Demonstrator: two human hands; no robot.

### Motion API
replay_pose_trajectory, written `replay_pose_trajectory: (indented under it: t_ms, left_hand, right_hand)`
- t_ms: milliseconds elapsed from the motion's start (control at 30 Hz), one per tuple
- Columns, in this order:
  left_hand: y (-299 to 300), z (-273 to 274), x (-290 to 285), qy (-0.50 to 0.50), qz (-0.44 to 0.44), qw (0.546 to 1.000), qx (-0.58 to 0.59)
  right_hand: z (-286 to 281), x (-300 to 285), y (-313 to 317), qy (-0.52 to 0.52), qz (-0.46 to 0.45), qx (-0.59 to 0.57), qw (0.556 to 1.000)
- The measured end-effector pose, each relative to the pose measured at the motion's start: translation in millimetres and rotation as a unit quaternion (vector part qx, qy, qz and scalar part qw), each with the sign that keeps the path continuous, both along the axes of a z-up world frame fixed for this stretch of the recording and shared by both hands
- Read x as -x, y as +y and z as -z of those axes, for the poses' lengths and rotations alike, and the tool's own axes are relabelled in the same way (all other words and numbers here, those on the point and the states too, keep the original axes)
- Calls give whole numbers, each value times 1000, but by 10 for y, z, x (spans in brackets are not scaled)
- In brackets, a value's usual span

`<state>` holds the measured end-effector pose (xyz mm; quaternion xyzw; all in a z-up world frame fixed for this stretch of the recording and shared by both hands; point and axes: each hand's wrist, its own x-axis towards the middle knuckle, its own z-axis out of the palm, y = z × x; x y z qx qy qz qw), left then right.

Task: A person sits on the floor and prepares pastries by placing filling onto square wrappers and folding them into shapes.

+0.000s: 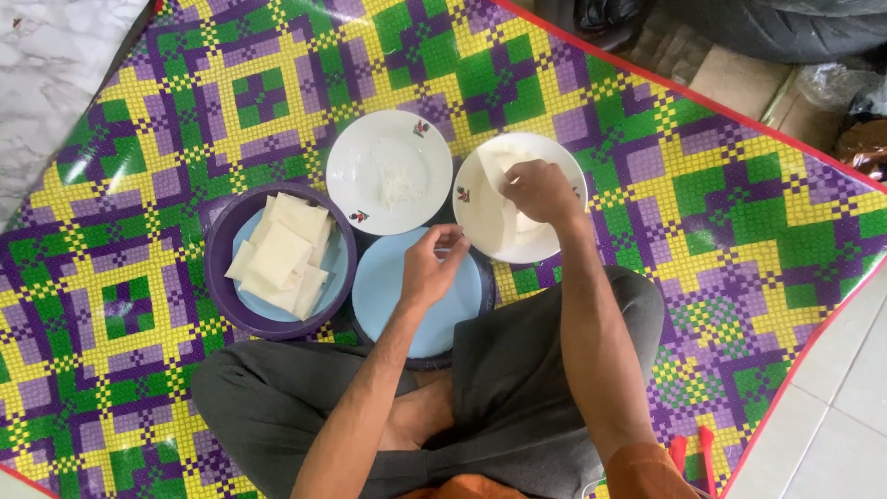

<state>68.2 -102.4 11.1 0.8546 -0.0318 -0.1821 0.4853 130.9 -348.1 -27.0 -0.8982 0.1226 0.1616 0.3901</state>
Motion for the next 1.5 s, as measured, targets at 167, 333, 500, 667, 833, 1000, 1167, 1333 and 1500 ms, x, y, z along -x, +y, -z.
replay_pose_trajectory:
  t_ms: [167, 333, 500, 667, 833, 1000, 1167, 1333, 1500]
  left_hand:
    - [-308, -98, -40, 51, 19, 996, 65]
    - [-583, 58, -148, 112, 12, 991, 76]
    - [-502, 720, -281, 24, -31, 998, -53]
    - [-403, 681, -297, 33, -85, 995, -44]
    - [-399, 685, -289, 70, -104, 991, -48]
    - [-228, 953, -290, 62, -79, 984, -147]
    - [-242, 382, -166, 5, -96, 981, -170]
    - [-355, 169, -164, -178, -80, 978, -76]
    - [-473, -140, -445, -9, 9, 999, 44]
  right_hand:
    - [-376, 84, 19, 27, 51, -76, 995]
    - [-550, 112, 172, 32, 39, -188, 981]
    - [-495, 91, 80, 39, 42, -201, 978]
    - [-105, 29, -135, -73, 63, -21, 995]
    - [155, -33, -79, -48, 58, 117, 990]
    - [498, -102, 4, -14, 66, 119, 991]
    - [691, -160, -149, 5, 114, 105, 988]
    - [-94, 30, -179, -86, 125, -11, 988]
    - [-893, 292, -177, -117, 131, -318, 932]
